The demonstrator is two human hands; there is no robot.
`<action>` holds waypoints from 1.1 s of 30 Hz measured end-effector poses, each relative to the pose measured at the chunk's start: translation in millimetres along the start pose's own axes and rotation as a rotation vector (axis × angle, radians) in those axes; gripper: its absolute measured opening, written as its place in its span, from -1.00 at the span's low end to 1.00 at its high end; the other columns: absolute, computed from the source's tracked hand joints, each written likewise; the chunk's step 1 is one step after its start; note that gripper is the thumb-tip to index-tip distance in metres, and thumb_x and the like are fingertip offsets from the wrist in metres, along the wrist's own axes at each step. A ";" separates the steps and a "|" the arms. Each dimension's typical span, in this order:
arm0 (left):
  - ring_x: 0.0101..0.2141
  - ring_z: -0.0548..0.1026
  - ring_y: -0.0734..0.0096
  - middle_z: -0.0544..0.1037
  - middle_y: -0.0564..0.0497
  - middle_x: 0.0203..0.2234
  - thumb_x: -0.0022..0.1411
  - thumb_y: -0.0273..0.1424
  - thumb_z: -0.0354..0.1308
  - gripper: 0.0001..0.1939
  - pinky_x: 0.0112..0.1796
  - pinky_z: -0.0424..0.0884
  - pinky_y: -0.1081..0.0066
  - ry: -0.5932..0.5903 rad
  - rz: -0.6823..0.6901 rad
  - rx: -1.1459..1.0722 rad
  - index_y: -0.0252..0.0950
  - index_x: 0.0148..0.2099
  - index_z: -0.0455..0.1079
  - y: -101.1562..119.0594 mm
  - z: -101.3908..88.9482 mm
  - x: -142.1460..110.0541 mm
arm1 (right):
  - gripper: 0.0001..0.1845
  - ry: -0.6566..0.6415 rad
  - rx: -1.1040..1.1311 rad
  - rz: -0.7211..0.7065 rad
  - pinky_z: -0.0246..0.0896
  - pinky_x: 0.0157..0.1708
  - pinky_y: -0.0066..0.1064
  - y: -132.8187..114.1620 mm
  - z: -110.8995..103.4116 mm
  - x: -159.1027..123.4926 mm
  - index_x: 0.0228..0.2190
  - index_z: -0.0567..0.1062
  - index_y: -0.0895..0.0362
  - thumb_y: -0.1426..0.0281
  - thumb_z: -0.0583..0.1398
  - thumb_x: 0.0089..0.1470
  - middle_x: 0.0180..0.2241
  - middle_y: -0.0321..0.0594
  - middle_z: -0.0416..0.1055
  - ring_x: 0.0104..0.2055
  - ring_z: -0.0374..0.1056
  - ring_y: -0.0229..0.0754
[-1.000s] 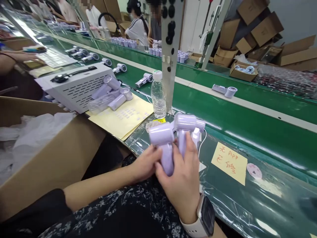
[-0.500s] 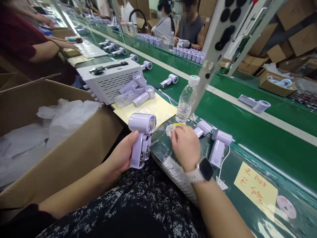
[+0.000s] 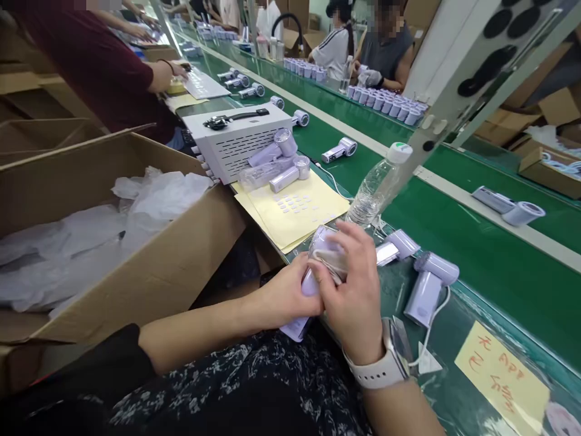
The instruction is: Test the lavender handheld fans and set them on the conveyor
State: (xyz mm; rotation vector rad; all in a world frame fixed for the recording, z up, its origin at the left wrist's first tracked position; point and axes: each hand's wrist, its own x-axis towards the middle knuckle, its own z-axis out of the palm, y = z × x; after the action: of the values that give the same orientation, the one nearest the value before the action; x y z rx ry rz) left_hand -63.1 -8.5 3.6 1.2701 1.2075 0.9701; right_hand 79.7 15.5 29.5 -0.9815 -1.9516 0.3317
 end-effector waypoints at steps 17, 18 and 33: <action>-0.38 0.29 0.47 0.38 0.10 -0.41 -0.05 -0.24 0.44 -0.50 -0.33 0.21 0.44 -0.240 -0.200 -0.371 -0.32 -0.11 0.39 -5.1 -7.9 -9.1 | -0.33 -0.580 -0.075 -0.052 0.40 0.09 0.01 38.1 -37.1 -1.5 0.43 0.05 0.06 0.16 0.00 0.40 0.22 0.06 0.37 0.23 0.36 0.12; -0.37 0.30 0.47 0.39 0.10 -0.39 -0.08 -0.25 0.47 -0.47 -0.31 0.22 0.44 -0.235 -0.225 -0.429 -0.32 -0.09 0.39 -7.0 -9.4 -10.2 | -0.35 -0.602 -0.065 0.020 0.46 -0.01 -0.04 38.4 -41.5 1.9 0.41 0.12 0.04 0.14 -0.01 0.40 0.14 0.02 0.47 0.13 0.45 0.11; -0.23 0.45 0.26 0.50 -0.01 -0.28 0.03 -0.32 0.37 -0.56 -0.14 0.36 0.29 -0.110 -0.102 -0.324 -0.32 -0.04 0.42 -8.0 -8.8 -5.6 | -0.76 -0.079 0.005 -0.052 0.24 0.14 0.06 5.0 9.3 4.6 -0.22 0.68 0.02 0.46 0.19 0.22 -0.02 -0.07 0.48 0.13 0.34 0.11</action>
State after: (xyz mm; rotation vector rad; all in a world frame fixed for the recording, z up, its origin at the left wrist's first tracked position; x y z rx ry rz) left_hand -73.4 -13.4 -3.0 0.9834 0.9744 0.9632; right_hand 73.4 23.5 24.2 -0.9250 -2.0431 0.3498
